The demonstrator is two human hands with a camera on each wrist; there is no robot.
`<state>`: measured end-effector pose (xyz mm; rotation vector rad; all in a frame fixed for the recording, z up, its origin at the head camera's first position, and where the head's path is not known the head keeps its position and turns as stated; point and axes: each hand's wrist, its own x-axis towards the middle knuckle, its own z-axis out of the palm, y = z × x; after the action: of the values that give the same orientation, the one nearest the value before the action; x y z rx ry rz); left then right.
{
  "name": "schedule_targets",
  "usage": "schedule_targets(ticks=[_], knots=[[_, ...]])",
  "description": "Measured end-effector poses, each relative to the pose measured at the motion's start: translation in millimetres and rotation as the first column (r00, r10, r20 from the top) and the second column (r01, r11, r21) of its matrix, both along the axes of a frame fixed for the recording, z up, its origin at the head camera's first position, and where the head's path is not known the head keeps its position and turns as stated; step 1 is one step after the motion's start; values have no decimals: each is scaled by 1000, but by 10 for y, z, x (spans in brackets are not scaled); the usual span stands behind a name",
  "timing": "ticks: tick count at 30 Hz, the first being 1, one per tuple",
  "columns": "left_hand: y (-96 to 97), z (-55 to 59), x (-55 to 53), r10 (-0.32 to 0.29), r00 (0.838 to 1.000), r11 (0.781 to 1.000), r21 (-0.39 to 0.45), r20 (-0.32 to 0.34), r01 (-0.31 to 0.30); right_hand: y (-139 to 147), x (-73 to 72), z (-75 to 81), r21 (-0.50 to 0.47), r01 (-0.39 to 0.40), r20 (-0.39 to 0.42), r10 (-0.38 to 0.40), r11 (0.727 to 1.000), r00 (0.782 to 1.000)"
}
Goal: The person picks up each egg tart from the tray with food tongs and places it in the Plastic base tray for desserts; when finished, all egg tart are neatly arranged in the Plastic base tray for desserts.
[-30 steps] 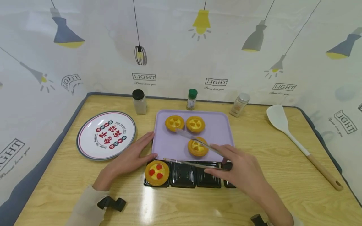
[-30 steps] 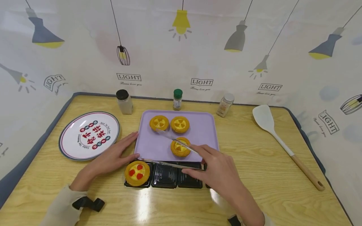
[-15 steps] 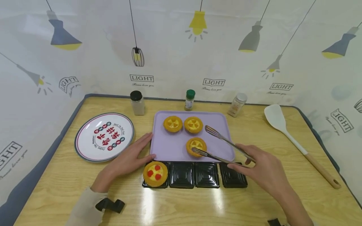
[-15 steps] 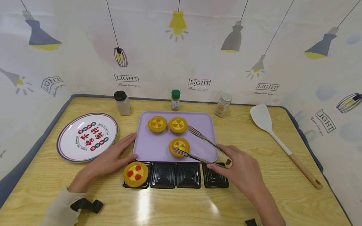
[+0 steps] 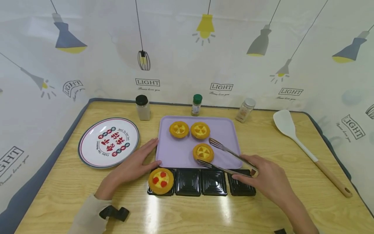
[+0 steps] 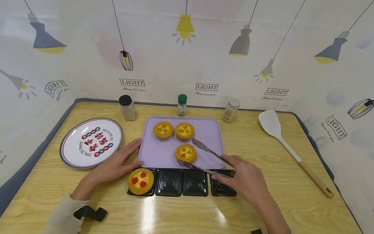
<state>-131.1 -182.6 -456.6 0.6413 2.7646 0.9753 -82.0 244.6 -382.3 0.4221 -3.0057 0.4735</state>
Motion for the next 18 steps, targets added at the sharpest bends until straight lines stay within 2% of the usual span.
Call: schedule_targets(ticks=[18], knots=[[3, 8, 11, 3, 1000, 1000, -10, 6, -3, -8, 3, 9, -22, -46, -48, 45, 999, 998]])
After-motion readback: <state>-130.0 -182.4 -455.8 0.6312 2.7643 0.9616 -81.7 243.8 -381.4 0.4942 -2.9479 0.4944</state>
